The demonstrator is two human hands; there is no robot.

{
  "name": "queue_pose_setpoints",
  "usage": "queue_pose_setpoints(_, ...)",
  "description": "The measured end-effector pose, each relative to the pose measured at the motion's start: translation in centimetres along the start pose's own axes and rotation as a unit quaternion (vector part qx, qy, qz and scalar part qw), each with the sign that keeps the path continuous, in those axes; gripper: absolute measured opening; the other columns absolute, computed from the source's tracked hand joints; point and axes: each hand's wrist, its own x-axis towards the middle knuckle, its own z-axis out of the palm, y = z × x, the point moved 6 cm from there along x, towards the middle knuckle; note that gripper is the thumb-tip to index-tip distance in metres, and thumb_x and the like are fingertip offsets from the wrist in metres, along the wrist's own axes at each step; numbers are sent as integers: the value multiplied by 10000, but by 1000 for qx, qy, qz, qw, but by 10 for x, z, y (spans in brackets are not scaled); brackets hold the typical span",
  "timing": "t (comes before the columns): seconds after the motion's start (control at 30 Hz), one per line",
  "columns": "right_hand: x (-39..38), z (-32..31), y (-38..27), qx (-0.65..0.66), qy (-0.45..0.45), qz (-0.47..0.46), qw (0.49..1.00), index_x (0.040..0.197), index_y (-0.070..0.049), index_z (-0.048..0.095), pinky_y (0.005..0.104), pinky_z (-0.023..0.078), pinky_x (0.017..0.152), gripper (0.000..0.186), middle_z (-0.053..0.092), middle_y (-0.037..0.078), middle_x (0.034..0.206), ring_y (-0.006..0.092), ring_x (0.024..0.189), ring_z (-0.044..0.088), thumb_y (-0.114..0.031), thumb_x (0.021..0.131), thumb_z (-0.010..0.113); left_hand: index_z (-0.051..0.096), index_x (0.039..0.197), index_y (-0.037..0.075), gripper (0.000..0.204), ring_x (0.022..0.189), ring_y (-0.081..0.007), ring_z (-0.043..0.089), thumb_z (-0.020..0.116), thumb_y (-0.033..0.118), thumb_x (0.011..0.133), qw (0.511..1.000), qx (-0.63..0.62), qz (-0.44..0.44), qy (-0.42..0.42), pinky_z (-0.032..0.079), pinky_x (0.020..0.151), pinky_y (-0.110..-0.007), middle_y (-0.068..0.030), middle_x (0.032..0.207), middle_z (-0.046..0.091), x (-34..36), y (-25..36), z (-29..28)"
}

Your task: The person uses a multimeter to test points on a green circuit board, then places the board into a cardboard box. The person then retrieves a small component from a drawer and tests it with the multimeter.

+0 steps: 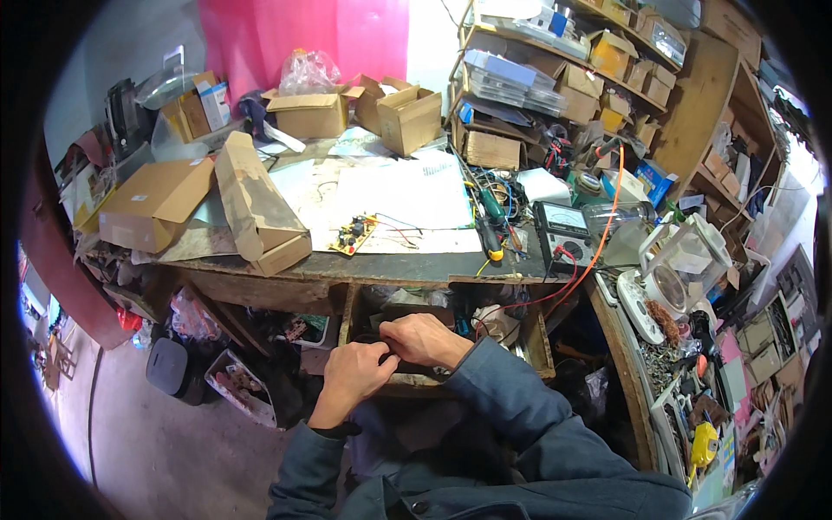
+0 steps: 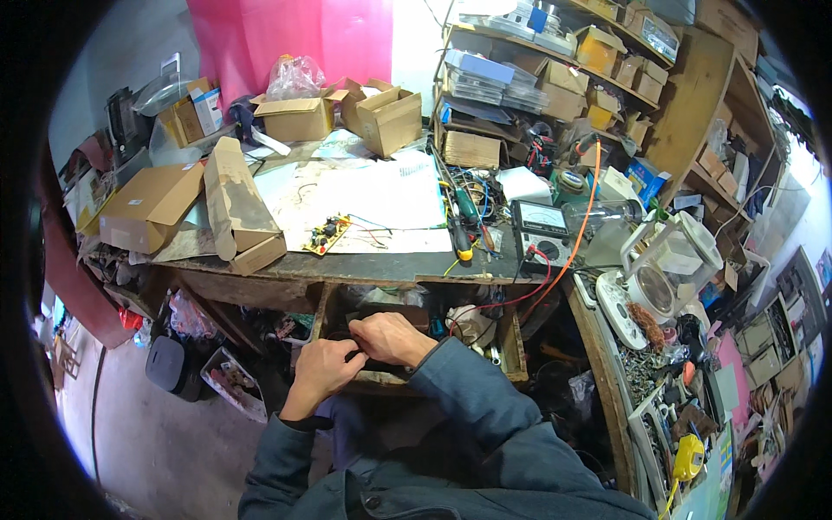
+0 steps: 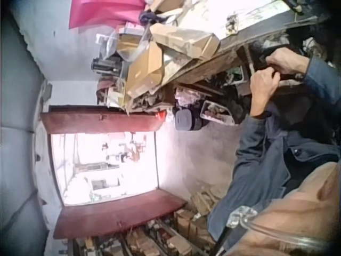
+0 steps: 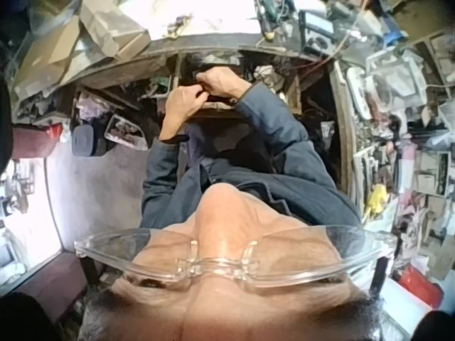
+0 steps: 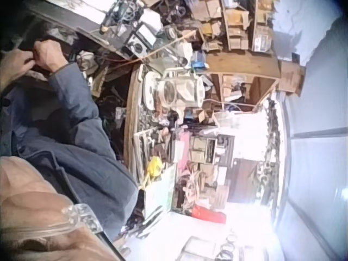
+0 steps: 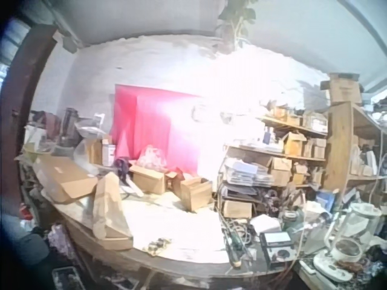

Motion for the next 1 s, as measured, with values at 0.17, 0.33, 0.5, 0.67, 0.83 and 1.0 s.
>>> queue_pose_setpoints(0.17, 0, 1, 0, 1, 7, -8, 1000, 912, -21, 584, 552, 525, 657, 161, 692, 207, 808, 469, 793, 675, -156, 899, 670, 805, 880, 94, 293, 719, -429, 707, 732, 378, 883, 1000, 4, -1, 4, 560, 656, -516, -222, 770, 715, 0, 1, -1)
queue_pose_setpoints(0.33, 0, 0, -1, -2, -10, 8, 1000, 918, -21, 584, 546, 526, 663, 161, 691, 205, 807, 466, 797, 675, -152, 896, 673, 804, 882, 93, 301, 717, -427, 707, 731, 385, 886, 1000, 7, 0, 1, 558, 652, -514, -219, 771, 716, -1, -1, 0)
queue_pose_setpoints(0.5, 1, -1, -3, -5, -18, 11, 1000, 935, -22, 591, 541, 524, 662, 161, 691, 200, 809, 459, 805, 678, -155, 896, 673, 802, 890, 93, 310, 712, -422, 705, 723, 393, 893, 1000, -1, 13, 12, 559, 653, -514, -204, 770, 720, -1, -2, 1)
queue_pose_setpoints(0.67, 0, 3, 1, 0, -4, 4, 1000, 944, -24, 602, 542, 524, 666, 156, 697, 201, 820, 459, 811, 679, -158, 899, 667, 789, 877, 95, 306, 711, -419, 703, 718, 393, 894, 1000, -7, 5, 11, 555, 645, -520, -203, 752, 710, -1, 1, -2)
queue_pose_setpoints(0.83, 0, 1, -1, 6, -3, -2, 1000, 962, -32, 625, 550, 537, 698, 136, 716, 207, 868, 461, 844, 687, -153, 910, 656, 755, 824, 82, 285, 703, -429, 697, 682, 347, 900, 1000, -3, 8, 9, 548, 641, -534, -207, 735, 698, -1, -2, 0)
queue_pose_setpoints(1.0, -1, 2, 0, 1, -13, 16, 1000, 982, -53, 619, 570, 535, 690, 136, 711, 209, 834, 466, 838, 687, -154, 903, 664, 739, 844, 77, 235, 714, -434, 696, 634, 280, 897, 1000, 8, 1, 0, 546, 651, -547, -219, 750, 697, -1, -5, 3)
